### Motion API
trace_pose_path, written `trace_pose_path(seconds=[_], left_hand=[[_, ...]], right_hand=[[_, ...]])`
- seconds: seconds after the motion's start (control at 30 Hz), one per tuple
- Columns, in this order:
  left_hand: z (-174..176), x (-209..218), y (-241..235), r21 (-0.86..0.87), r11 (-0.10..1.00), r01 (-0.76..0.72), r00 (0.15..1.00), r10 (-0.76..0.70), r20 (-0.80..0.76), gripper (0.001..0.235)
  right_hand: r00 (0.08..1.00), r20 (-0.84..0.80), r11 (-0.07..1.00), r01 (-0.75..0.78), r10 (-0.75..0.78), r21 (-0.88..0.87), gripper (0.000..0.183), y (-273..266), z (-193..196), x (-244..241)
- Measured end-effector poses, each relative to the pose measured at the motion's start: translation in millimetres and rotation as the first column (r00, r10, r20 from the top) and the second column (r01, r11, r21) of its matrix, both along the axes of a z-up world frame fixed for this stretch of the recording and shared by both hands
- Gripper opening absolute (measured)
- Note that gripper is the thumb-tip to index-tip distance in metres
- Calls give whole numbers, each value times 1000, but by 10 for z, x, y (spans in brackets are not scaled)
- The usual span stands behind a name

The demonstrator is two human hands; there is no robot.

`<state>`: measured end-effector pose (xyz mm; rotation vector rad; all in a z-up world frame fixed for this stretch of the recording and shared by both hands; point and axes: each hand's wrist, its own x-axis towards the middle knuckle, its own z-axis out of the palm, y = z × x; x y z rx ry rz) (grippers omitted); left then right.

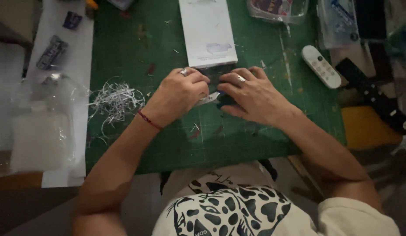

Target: Sorting, trimming, and organizing printed stickers on a production table

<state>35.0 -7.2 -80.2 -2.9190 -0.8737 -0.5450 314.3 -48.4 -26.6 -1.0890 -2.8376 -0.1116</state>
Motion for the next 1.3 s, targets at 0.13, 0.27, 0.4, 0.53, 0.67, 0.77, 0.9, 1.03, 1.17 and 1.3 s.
trace_pose_path(seconds=[0.13, 0.27, 0.4, 0.53, 0.67, 0.77, 0.9, 1.03, 1.17, 1.3], left_hand=[[74, 7, 51, 151, 987, -60, 998, 60, 4, 10], [371, -165, 90, 66, 985, -160, 984, 165, -70, 11], [444, -376, 136, 99, 955, -279, 934, 294, -203, 9], [475, -504, 128, 95, 909, -405, 867, 415, -276, 6], [866, -534, -82, 164, 803, -573, 726, 591, -352, 8], [560, -670, 27, 444, 681, -582, 717, 688, -116, 10], [603, -659, 43, 417, 689, -593, 743, 668, -46, 17], [650, -678, 48, 414, 668, -619, 733, 680, 0, 38], [608, -711, 110, 198, 796, -571, 818, 573, 55, 16], [572, -733, 140, 138, 815, -563, 825, 564, 41, 21]], right_hand=[[998, -59, 996, -22, 27, 91, 50, 16, -85, -21], [997, -68, 991, -18, 28, 131, 43, -4, -61, -55], [997, -65, 985, -18, 30, 172, 36, 26, -213, -46], [990, -137, 987, -23, 46, 161, 24, 48, -276, -76], [994, -110, 987, -5, 23, 160, 32, 17, -169, -101], [999, 10, 996, 35, -36, 79, 27, -15, -38, -158], [999, -40, 999, 29, -31, -36, 23, 0, -86, -116], [998, -19, 995, 56, -58, -84, 25, 12, -55, -125], [998, -14, 997, 57, -57, -45, 28, 99, -166, 2], [940, 230, 921, 304, -250, -243, 36, 171, 175, 75]])
